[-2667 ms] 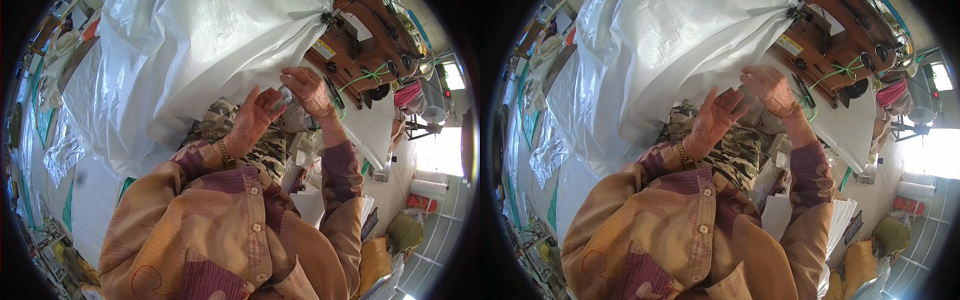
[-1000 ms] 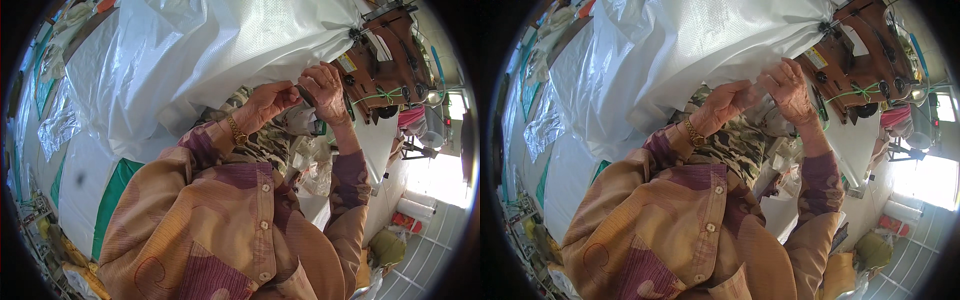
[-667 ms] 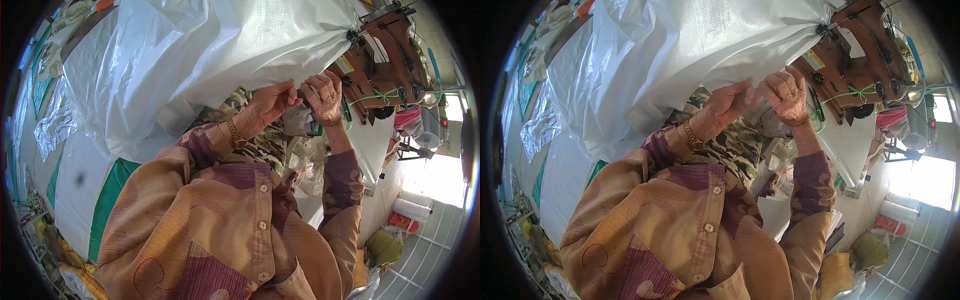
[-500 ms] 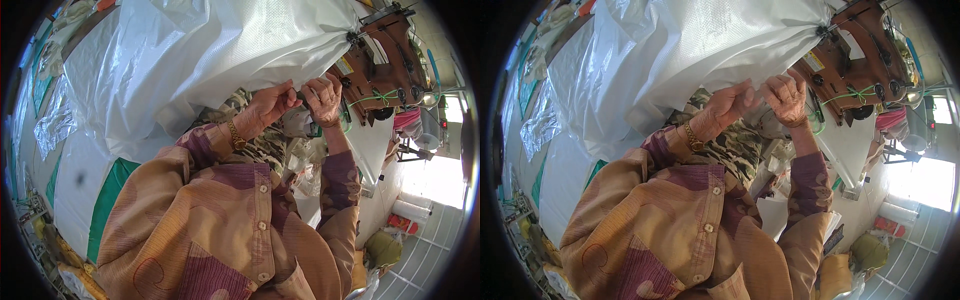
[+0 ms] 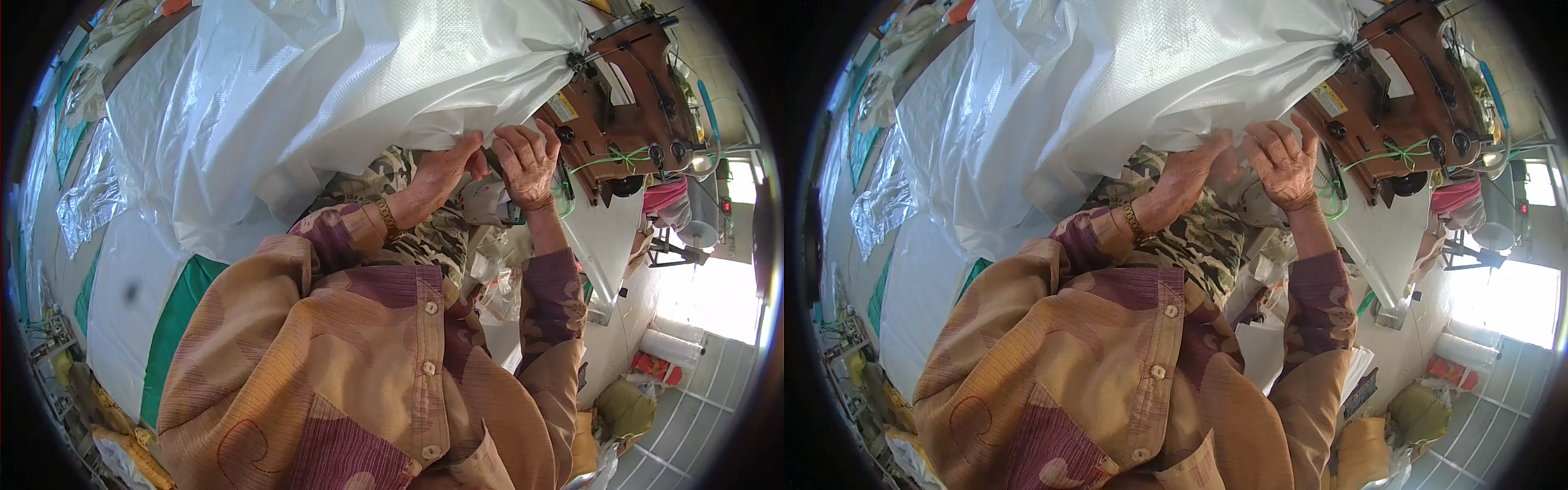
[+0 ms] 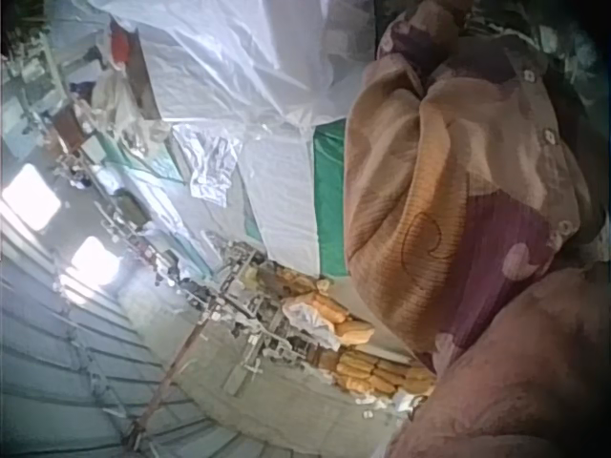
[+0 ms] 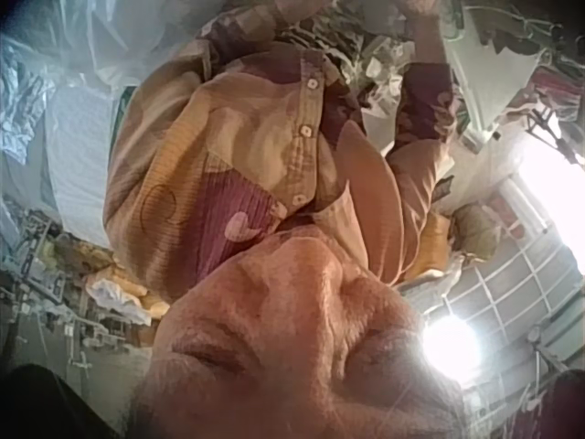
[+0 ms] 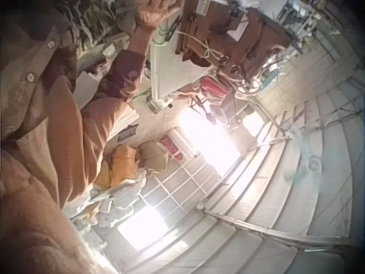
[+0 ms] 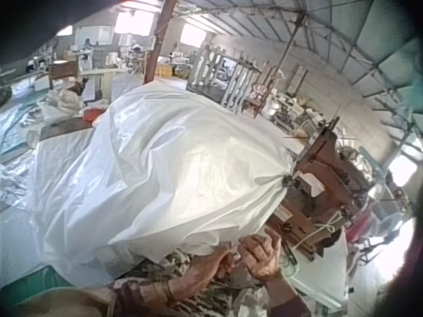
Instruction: The person aligns the edges of a large white sack and sews them together using a sewing machine. They repeatedly fold the material, guide it under the needle, and cut the thread after each seam. The person also handles a smaller white plastic bag, folding and sewing its edges in a similar manner.
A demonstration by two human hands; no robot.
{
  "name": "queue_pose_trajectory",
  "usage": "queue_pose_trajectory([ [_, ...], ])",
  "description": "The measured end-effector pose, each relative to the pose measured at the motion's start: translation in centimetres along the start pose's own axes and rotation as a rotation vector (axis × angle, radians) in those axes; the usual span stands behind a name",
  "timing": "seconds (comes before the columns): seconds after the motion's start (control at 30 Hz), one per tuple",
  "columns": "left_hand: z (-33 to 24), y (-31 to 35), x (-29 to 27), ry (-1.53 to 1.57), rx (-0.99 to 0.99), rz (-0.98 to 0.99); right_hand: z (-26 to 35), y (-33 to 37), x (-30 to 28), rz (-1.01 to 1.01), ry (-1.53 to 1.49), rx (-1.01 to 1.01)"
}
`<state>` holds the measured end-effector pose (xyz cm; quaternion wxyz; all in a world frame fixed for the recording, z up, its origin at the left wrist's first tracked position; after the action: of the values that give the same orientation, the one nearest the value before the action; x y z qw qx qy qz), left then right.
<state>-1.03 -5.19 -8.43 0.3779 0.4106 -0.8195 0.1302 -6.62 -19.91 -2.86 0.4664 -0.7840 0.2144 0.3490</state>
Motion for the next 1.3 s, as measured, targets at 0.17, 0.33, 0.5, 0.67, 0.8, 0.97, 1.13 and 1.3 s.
queue_pose_trajectory([
  [0.17, 0.1, 0.5, -0.3, -0.305, 0.441, 0.042, 0.0, -0.2, -0.2, 0.033, 0.008, -0.017],
  [0.33, 3.3, -1.5, -2.2, -1.281, 1.109, -0.203, 0.1, -0.6, -0.6, 0.040, 0.010, -0.012],
  [0.5, 1.2, -0.5, -0.7, -0.639, 0.679, -0.071, 0.2, -0.9, -0.9, 0.066, 0.019, -0.020],
  [0.67, 0.1, -0.1, -0.2, -0.429, 0.507, -0.037, 0.2, -1.9, -1.3, 0.144, 0.025, -0.039],
  [0.8, 0.9, -0.6, -0.4, -0.419, 0.538, -0.015, -0.3, -3.6, -1.7, 0.243, -0.020, -0.057],
  [0.97, 0.8, -0.2, -0.5, -0.287, 0.190, -0.025, 0.0, -5.1, -1.4, 0.267, -0.057, -0.007],
  [1.13, 0.2, 0.8, 0.6, -0.053, -0.090, -0.123, 0.7, -3.2, -0.5, 0.212, 0.014, 0.095],
  [1.3, 2.3, 0.4, -1.5, 0.275, -0.273, 0.092, 0.9, -2.4, -0.6, 0.216, -0.031, 0.081],
])
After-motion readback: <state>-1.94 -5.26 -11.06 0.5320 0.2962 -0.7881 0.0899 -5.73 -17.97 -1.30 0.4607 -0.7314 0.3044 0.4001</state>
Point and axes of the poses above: each hand's wrist, its own y-axis away from the middle knuckle, its own x-axis out of the palm, z = x × y, the point moved 2 cm from there along -y, towards the middle knuckle, and after that the axes turned 1 degree about -z, right-handed, at the moved point
